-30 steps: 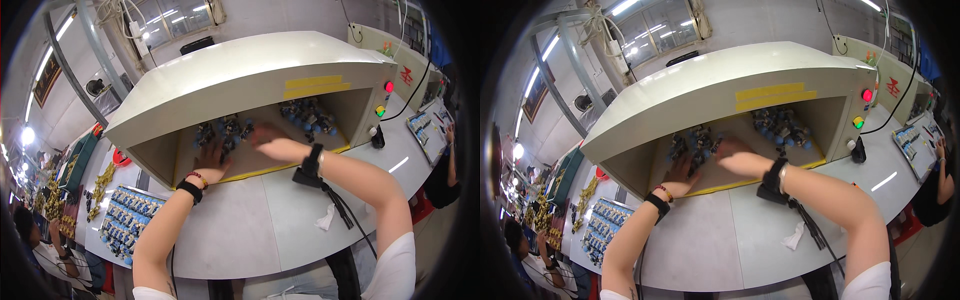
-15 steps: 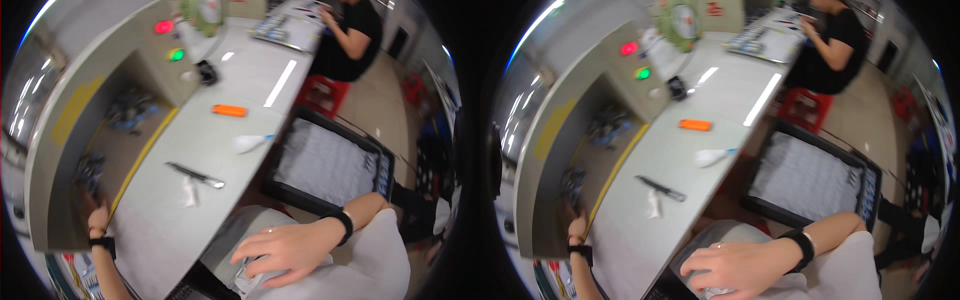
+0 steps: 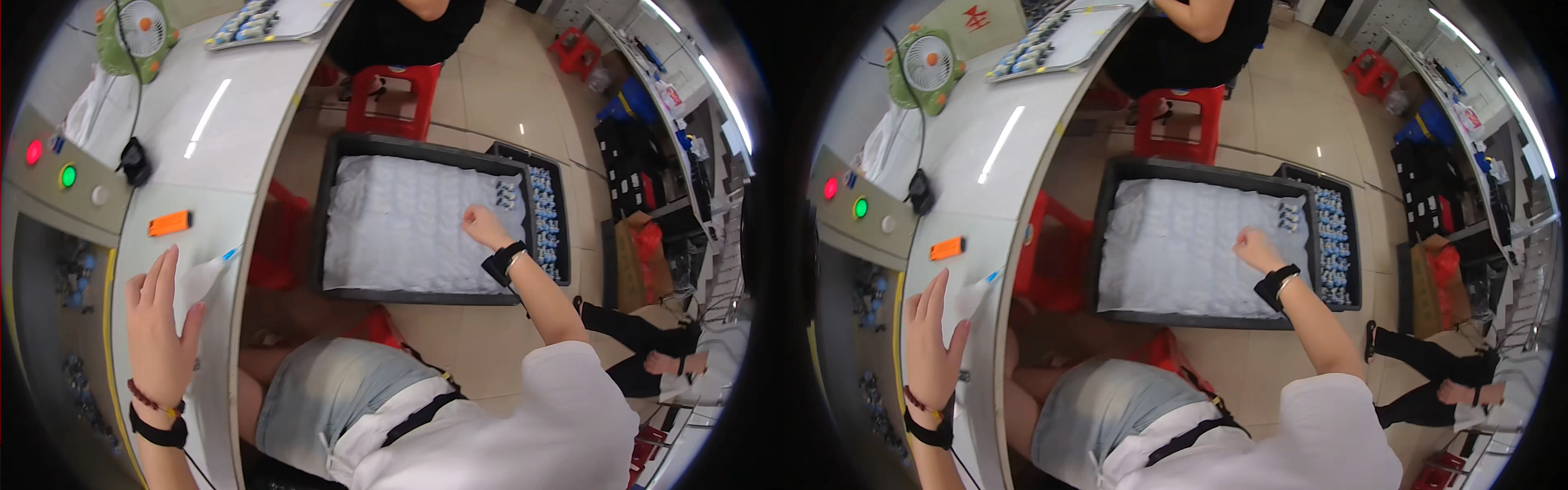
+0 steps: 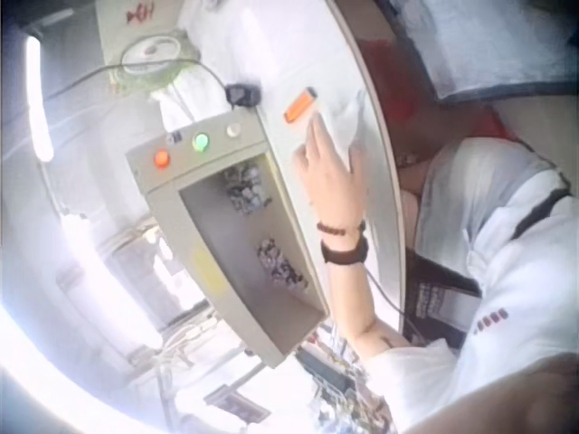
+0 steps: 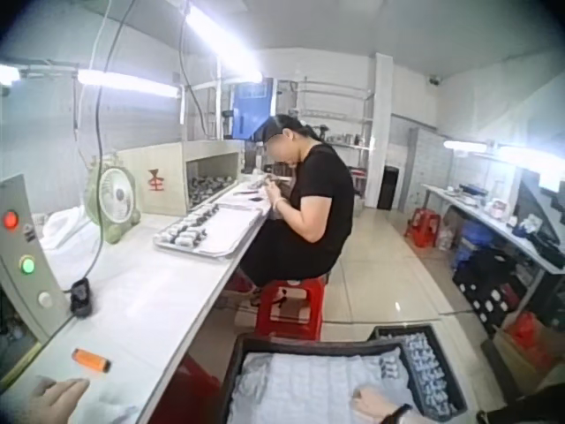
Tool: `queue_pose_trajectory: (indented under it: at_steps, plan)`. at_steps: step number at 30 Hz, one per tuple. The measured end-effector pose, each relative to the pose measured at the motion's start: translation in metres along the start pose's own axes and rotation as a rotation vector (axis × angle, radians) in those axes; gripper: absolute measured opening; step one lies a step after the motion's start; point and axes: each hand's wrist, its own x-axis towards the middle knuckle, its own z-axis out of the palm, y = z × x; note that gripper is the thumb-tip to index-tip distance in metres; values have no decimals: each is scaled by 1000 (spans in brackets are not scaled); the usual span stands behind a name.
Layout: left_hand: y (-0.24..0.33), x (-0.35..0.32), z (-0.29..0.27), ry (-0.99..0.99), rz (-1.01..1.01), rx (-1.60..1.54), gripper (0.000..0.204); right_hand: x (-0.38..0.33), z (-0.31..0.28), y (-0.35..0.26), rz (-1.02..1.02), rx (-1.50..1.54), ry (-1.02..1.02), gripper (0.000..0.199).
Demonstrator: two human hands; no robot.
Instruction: Assembling small plastic anime figurines, applying glue to join parts at a manufacturing workstation.
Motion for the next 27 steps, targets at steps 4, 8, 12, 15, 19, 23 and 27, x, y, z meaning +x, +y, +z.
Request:
queue_pose_trajectory:
  at_steps: [4,8,12,15,19,23,27]
  plan:
    - [-13,15,16,-122,-38,-92,41,23,-31,91,57,-530,189,33]
    - [-15,16,26,-118,-178,-183,36,46,-43,128,-20,-761,159,39]
    - [-25,10,31,-30,-326,-322,32,73,-19,154,-74,-815,117,34]
    - [-33,4,27,50,-508,-541,29,84,-10,168,-114,-777,69,38]
    - [-48,6,46,84,-557,-871,33,92,-15,192,80,-669,-221,70]
    - [-48,11,36,61,-523,-703,35,92,-27,157,119,-950,-234,69]
    - [-53,5,36,64,-520,-677,42,90,-37,137,76,-969,-287,64]
